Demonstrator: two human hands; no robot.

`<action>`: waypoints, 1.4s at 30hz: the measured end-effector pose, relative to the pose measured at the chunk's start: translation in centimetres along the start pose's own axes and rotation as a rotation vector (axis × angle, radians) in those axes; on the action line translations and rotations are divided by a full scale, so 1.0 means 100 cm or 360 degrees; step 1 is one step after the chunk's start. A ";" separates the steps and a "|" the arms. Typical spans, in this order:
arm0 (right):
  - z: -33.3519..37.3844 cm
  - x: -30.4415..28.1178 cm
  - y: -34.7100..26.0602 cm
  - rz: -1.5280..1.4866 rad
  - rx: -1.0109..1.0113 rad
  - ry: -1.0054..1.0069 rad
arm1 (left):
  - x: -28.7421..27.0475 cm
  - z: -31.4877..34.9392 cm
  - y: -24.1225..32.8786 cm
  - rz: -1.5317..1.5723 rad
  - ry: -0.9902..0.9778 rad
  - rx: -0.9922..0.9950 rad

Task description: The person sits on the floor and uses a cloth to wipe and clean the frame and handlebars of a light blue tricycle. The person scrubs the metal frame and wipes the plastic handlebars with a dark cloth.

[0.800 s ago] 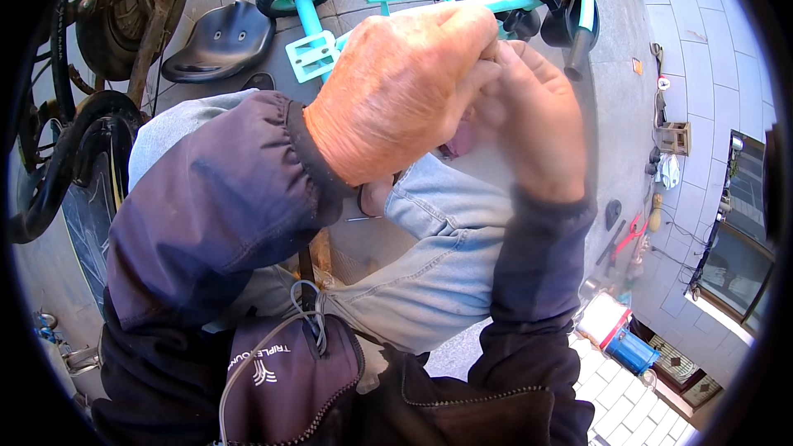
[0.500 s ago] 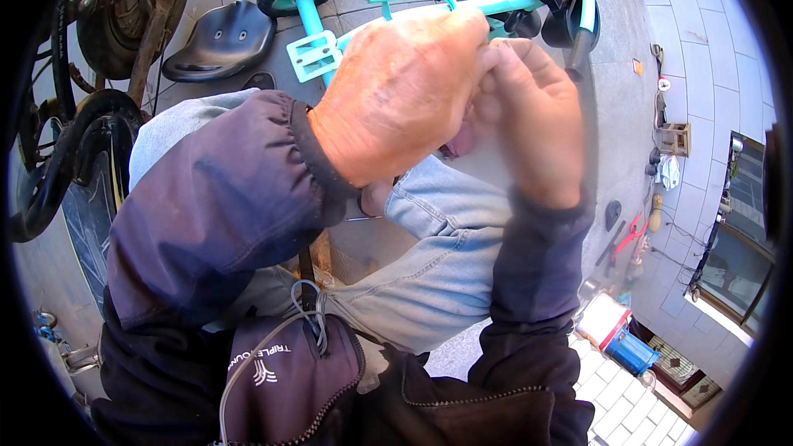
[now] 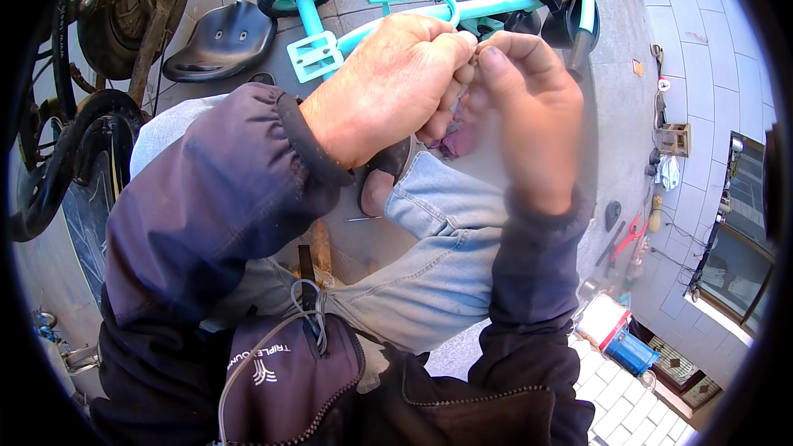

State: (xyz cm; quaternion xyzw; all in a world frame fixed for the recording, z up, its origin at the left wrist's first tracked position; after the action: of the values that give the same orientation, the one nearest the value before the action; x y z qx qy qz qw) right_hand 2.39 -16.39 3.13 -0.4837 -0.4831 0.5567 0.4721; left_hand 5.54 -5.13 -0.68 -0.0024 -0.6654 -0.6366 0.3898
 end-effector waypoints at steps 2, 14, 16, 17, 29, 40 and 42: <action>0.000 0.000 -0.001 -0.0015 -0.0007 -0.0008 | 0.001 -0.001 0.003 -0.0049 -0.0018 0.0053; 0.001 -0.005 0.000 0.0001 0.0072 0.0085 | 0.002 -0.002 0.007 -0.0182 0.0042 0.0163; 0.002 -0.005 0.003 -0.0017 0.0148 0.0070 | 0.001 -0.002 0.006 -0.0181 0.0048 0.0140; 0.002 -0.006 0.004 -0.0027 0.0185 0.0063 | 0.001 -0.002 0.006 -0.0183 0.0052 0.0134; 0.000 -0.001 -0.001 -0.0027 0.0055 0.0020 | -0.002 0.000 0.010 -0.0320 0.0128 0.0169; 0.001 -0.005 0.001 -0.0003 0.0094 0.0045 | -0.001 -0.002 0.007 -0.0324 0.0054 0.0125; 0.001 -0.004 0.000 -0.0025 0.0069 0.0055 | -0.001 -0.002 0.008 -0.0324 0.0053 0.0133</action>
State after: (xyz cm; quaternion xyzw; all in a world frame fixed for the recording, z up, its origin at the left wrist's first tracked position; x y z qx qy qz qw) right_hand 2.29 -16.81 3.15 -0.4791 -0.4665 0.5549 0.4949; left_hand 6.06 -5.09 -0.09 0.0921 -0.6817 -0.6445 0.3338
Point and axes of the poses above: each hand's wrist, its own z-axis away from the middle knuckle, its own x-axis out of the palm, y = z × x, the point moved 8 cm from there along -z, towards the middle knuckle, and after that the axes turned 15 degrees about -y, right-handed, at the moved point
